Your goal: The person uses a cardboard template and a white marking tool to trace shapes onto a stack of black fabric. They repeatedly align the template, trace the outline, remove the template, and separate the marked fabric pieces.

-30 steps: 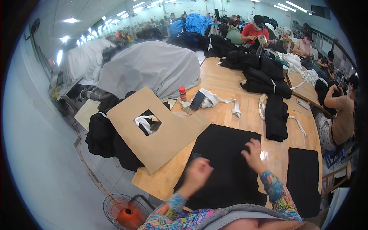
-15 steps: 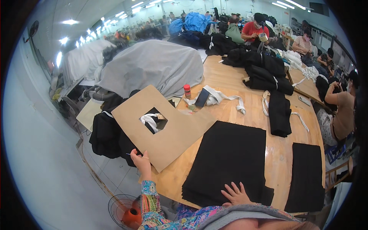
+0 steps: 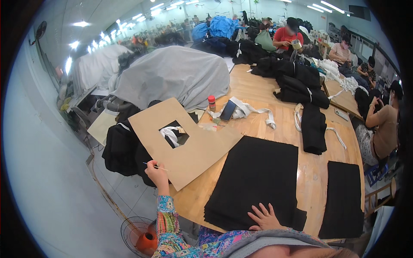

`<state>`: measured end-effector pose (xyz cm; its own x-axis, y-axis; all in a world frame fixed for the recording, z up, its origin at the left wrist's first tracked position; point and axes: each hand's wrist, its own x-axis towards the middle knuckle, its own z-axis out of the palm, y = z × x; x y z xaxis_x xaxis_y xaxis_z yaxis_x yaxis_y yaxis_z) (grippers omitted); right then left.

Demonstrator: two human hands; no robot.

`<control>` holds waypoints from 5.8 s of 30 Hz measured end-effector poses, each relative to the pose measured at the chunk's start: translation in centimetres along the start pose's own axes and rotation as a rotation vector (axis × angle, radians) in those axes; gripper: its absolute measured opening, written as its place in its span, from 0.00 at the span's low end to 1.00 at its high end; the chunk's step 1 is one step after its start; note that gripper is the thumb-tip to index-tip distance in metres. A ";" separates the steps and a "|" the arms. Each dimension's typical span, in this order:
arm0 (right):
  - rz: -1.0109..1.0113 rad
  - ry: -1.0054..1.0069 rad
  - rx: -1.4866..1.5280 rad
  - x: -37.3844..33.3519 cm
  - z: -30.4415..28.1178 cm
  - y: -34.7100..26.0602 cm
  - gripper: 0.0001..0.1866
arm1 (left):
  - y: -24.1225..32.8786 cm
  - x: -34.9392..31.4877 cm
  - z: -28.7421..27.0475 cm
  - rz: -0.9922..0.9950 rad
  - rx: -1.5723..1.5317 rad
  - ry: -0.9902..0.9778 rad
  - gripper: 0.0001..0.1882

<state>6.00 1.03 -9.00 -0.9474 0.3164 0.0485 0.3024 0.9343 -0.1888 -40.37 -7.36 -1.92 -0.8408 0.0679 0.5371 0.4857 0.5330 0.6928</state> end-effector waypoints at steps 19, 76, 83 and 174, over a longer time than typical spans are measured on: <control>0.228 1.060 -0.089 3.0 -27.3 12.1 0.29 | 18.5 -3.1 -10.9 0.598 -0.827 -0.104 0.10; 0.373 -0.044 0.172 26.6 -1.8 17.8 0.41 | 8.2 -18.5 7.4 -0.429 -0.807 -1.170 0.11; 0.355 -0.128 0.154 27.2 -2.6 17.4 0.50 | 8.6 -18.3 6.5 -0.451 -0.816 -1.078 0.09; 0.411 -0.177 0.168 27.2 -3.5 17.2 0.64 | 13.3 -16.6 2.5 0.610 -0.185 -1.250 0.10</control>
<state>-14.22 26.25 -7.47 -0.7603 0.6078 -0.2290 0.6487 0.6932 -0.3141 -20.53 0.73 -2.87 -0.0957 0.9934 0.0630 0.7884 0.0370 0.6141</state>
